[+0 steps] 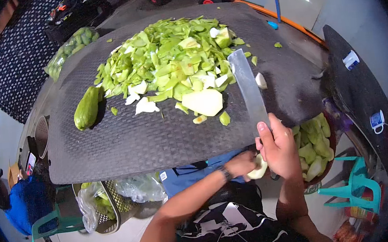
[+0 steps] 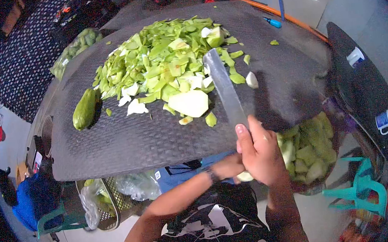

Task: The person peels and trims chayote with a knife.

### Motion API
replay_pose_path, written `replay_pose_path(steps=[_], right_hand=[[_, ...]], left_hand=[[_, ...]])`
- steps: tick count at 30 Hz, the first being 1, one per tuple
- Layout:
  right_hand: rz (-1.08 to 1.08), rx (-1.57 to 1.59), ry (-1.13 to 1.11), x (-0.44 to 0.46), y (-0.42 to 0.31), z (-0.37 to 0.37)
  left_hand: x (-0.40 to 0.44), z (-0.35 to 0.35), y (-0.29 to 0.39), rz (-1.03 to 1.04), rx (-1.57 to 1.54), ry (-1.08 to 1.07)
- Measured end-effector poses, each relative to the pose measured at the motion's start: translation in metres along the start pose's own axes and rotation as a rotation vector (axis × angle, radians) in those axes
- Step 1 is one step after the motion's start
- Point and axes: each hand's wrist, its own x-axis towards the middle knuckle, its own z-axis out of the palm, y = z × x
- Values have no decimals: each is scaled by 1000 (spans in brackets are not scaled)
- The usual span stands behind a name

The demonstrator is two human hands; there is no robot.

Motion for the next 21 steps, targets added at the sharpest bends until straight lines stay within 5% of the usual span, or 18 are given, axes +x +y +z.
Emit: replay_pose_path(steps=[6, 8, 9, 11, 12, 14, 15, 19, 21], right_hand=[[-30, -45, 32, -3, 4, -4], [-15, -117, 53, 9, 14, -4], [-8, -153, 55, 14, 16, -3], [-4, -224, 67, 28, 17, -1], [143, -102, -9, 33, 11, -1], [-10, -159, 47, 48, 21, 14], [-85, -191, 77, 56, 24, 20], [-27, -481, -36, 89, 8, 52], [-45, -533, -74, 103, 9, 71]], left_hand=[[36, 27, 1, 405, -95, 78], [-3, 21, 26, 341, 0, 38], [-19, 14, 28, 591, 375, 150], [-73, -4, 73, 321, 809, 112], [-91, -10, 77, 332, 558, 182], [-132, -8, 103, 227, 188, 391], [-148, -9, 116, 299, 253, 501], [-165, -36, 92, 853, -465, 265], [-171, -36, 87, 893, -778, 307]])
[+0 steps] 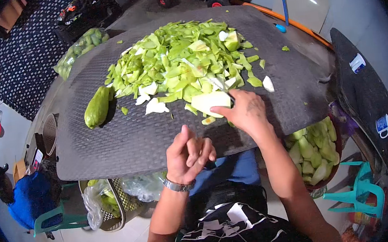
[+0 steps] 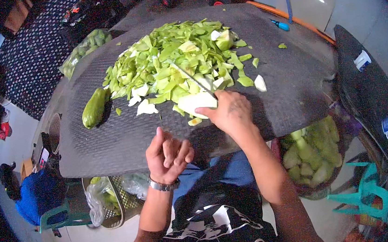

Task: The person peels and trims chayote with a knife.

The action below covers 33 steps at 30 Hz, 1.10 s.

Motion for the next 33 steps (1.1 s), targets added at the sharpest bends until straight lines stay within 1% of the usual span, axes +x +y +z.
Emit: replay_pose_path(steps=[2, 5, 8, 9, 12, 14, 15, 17, 18, 21, 25, 28, 29, 32, 33], right_hand=[[11, -14, -23, 9, -4, 4], [62, 29, -77, 13, -8, 7], [58, 50, -61, 8, -9, 3], [40, 59, -42, 7, -10, 3], [11, 84, 2, 3, -11, 6], [26, 92, 17, 1, -13, 9], [58, 91, -14, 0, -16, 7], [122, 89, -73, 1, -21, 1], [112, 126, -91, 3, -18, 2], [91, 214, -126, 8, -5, 5], [85, 277, -143, 10, -4, 6], [57, 378, -162, 18, 9, 16], [43, 419, -170, 21, 15, 21], [-31, 668, -142, 19, 16, 24], [-11, 737, -183, 18, 11, 18]], left_hand=[[-7, -7, 0, 36, -93, 35], [-18, -16, 1, 104, -56, 33], [-21, -17, 4, 189, 9, -43], [-19, -23, 5, 186, -48, -159], [-21, -23, 9, 164, 22, -64], [-19, -6, 13, 132, -62, 73], [-19, 0, 14, 113, -105, 143], [-18, 0, 11, 123, -104, 93], [-18, -1, 9, 128, -105, 68], [-10, -31, 3, 199, -60, -246], [-21, -24, 5, 158, 202, 44], [-24, -23, 5, 171, 492, 126], [-24, -34, 4, 181, 492, 55], [-19, -30, 5, 146, -80, 11], [-17, -32, 5, 147, -132, 19]])
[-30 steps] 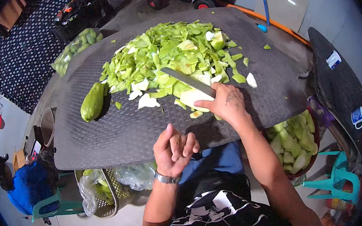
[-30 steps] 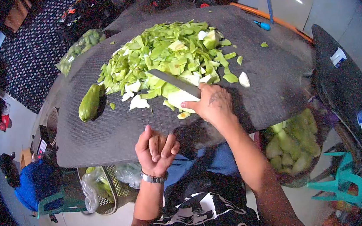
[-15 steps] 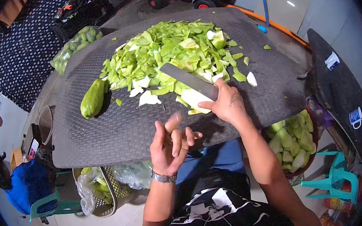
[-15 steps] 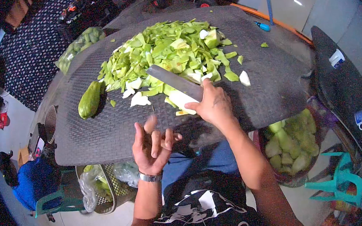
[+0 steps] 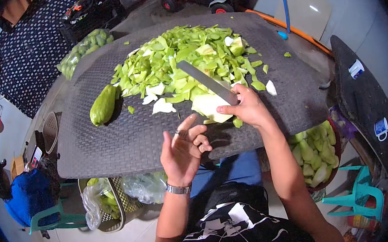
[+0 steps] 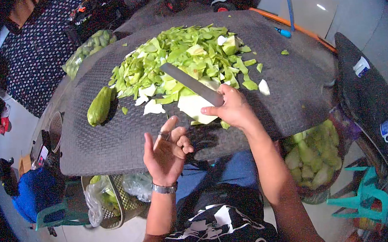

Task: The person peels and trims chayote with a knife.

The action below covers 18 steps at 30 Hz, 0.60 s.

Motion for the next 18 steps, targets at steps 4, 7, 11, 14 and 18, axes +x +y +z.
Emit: replay_pose_path(steps=[4, 7, 11, 14, 18], right_hand=[[103, 226, -127, -12, -33, -9], [76, 273, -198, -22, -46, -7], [-136, 152, -281, -27, -53, 8], [-127, -103, -190, -37, -65, 13], [-85, -273, 18, -49, -73, 4]], left_hand=[[0, 0, -2, -11, -45, 6], [2, -5, -7, -27, 80, 140], [5, 20, -12, -64, 221, 167], [11, 9, -13, -118, 242, 176], [22, 17, -14, -31, 200, 353]])
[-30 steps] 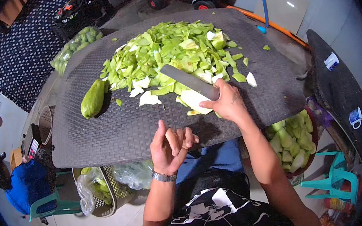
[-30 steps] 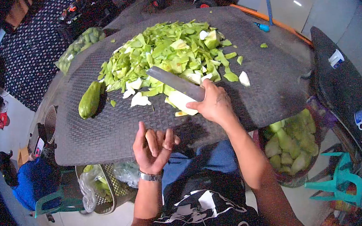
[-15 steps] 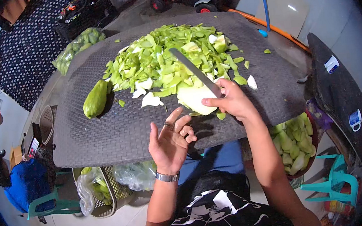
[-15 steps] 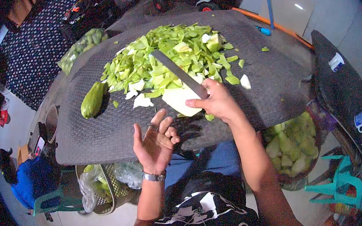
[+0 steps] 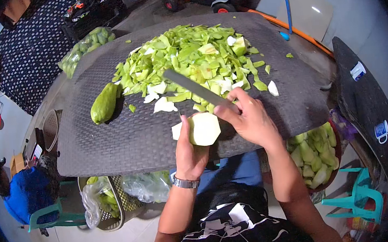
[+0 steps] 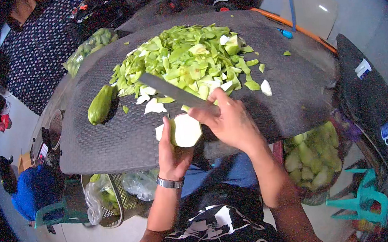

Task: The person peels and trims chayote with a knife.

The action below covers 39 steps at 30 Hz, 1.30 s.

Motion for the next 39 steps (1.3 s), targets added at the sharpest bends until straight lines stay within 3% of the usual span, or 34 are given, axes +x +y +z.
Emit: replay_pose_path(steps=[5, 10, 15, 19, 33, 36, 39], right_hand=[[66, -45, 5, -33, 10, 13], [-65, -98, 30, -48, 14, 35], [-203, -163, 56, -45, 19, 39], [-172, -139, -39, -45, 17, 37], [-183, -66, 55, -34, 21, 44], [32, 202, 70, -20, 26, 40], [96, 165, 151, 7, 60, 40]], left_hand=[[6, -5, -12, 150, -15, 150], [2, -19, -26, 140, -123, 136], [-6, -10, -32, 282, 26, 146], [-12, -2, -37, 465, 110, 170], [-27, 7, -43, 575, 234, 242], [-33, 5, -41, 646, 383, 212], [-37, -1, -23, 349, 39, 52]])
